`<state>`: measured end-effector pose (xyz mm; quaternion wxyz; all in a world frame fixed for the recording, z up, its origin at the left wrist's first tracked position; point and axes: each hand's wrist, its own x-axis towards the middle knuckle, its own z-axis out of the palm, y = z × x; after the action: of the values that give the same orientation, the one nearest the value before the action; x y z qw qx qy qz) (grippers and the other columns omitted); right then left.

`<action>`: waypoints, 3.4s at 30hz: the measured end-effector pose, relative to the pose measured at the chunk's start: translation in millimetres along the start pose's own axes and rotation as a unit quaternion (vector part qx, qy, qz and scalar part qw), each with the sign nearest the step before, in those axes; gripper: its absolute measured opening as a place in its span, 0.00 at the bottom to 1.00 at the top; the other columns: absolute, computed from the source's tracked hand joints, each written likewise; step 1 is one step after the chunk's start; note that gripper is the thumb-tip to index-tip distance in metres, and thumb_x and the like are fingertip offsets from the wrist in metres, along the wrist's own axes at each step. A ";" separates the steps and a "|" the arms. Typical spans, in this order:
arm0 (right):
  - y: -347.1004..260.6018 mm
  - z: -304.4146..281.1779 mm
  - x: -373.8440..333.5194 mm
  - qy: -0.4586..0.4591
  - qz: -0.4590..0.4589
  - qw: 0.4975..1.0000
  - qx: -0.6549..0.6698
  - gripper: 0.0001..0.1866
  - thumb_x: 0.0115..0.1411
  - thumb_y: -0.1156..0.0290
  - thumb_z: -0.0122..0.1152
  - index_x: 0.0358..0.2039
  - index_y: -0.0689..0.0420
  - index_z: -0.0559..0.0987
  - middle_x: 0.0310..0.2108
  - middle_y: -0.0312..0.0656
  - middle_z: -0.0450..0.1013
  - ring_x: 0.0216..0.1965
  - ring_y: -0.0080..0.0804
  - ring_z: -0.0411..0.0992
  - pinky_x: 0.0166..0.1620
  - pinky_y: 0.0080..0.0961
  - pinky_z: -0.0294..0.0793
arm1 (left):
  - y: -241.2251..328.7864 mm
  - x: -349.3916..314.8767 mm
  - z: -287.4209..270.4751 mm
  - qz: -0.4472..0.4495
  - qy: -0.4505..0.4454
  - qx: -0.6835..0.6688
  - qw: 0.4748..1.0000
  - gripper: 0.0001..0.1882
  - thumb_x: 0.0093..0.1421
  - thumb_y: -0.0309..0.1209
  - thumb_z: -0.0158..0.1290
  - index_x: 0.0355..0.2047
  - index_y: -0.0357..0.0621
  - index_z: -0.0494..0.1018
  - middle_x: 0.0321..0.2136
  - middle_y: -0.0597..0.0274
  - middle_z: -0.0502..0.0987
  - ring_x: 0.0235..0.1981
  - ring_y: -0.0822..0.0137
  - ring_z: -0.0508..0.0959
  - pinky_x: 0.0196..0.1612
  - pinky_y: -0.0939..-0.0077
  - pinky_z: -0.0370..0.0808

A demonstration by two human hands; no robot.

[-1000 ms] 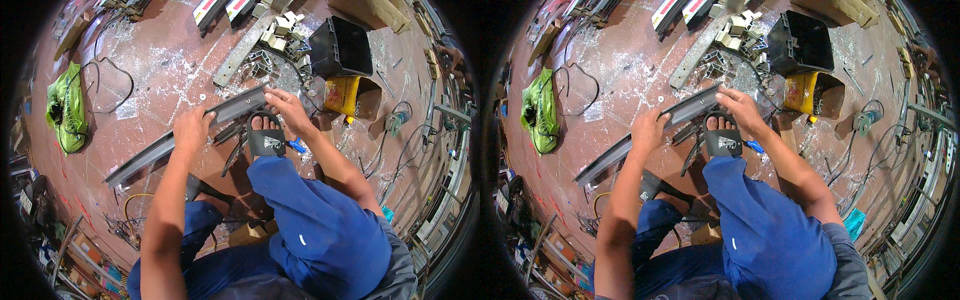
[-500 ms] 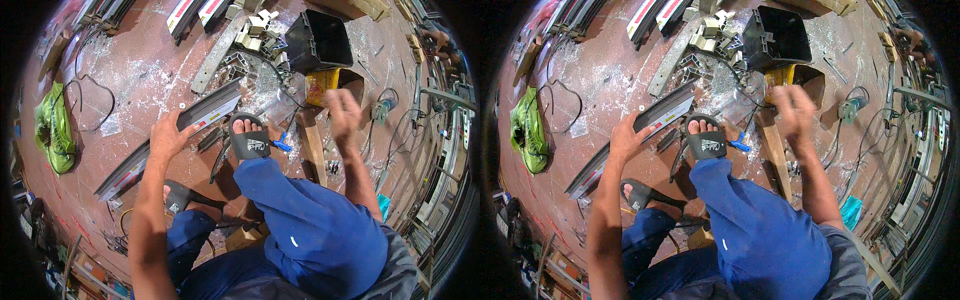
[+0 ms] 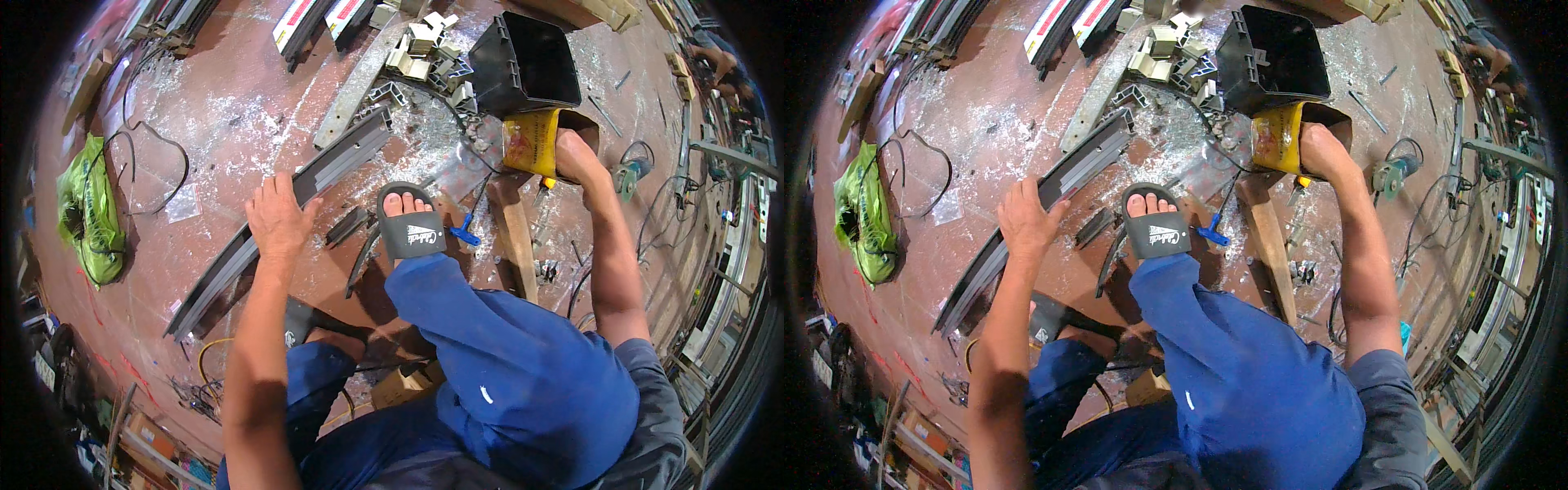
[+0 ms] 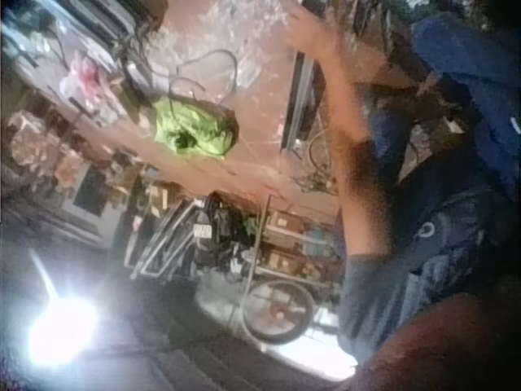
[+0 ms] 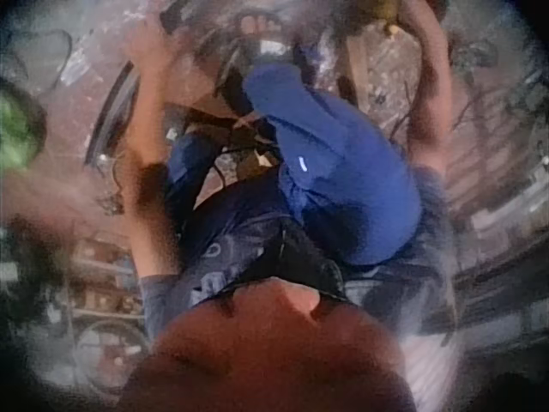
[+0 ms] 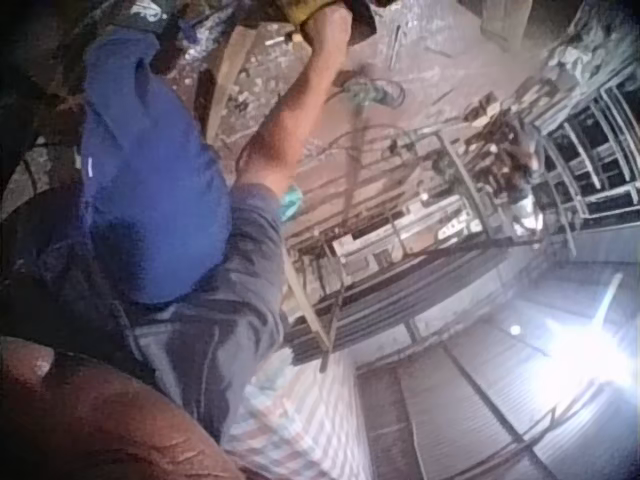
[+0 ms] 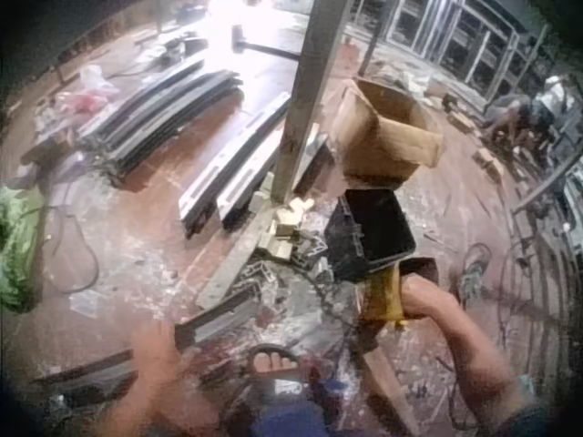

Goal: The person sits on the floor and assembles long metal profiles by inserting small metal pieces into their ends. They repeatedly pick up profiles, insert components, and place the finished pieces aside.

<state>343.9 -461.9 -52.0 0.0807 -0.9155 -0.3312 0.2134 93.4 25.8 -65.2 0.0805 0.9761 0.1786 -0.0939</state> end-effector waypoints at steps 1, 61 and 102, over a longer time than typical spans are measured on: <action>1.7 -0.2 -1.8 -0.005 0.040 0.999 0.014 0.13 0.58 0.72 0.63 0.39 0.69 0.84 0.38 0.65 0.81 0.44 0.63 0.81 0.48 0.49 0.81 | 1.5 -0.3 2.2 0.000 0.002 -0.008 1.000 0.37 0.53 0.48 0.74 0.58 0.48 0.73 0.49 0.53 0.79 0.52 0.49 0.79 0.55 0.49 0.71; -159.8 75.8 -47.9 -0.102 -0.109 0.979 -0.140 0.27 0.63 0.61 0.63 0.64 0.41 0.79 0.49 0.48 0.75 0.54 0.49 0.75 0.58 0.47 0.71 | 124.1 -89.1 26.6 -0.219 -0.256 -0.787 0.517 0.08 0.72 0.29 0.55 0.41 0.36 0.79 0.33 0.50 0.85 0.28 0.65 0.86 0.30 0.73 0.84; -252.6 41.1 -5.5 0.114 0.038 0.668 0.734 0.09 0.77 0.72 0.57 0.52 0.63 0.73 0.45 0.51 0.82 0.44 0.36 0.85 0.49 0.33 0.86 | 124.5 -67.6 16.8 -0.251 -0.158 -0.894 0.336 0.12 0.73 0.27 0.57 0.54 0.35 0.77 0.38 0.59 0.83 0.36 0.69 0.84 0.43 0.72 0.85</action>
<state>177.4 -271.2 -14.0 0.7560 -0.5891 -0.0208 0.2845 74.0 -114.9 -51.8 0.9045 0.1962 0.3759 -0.0466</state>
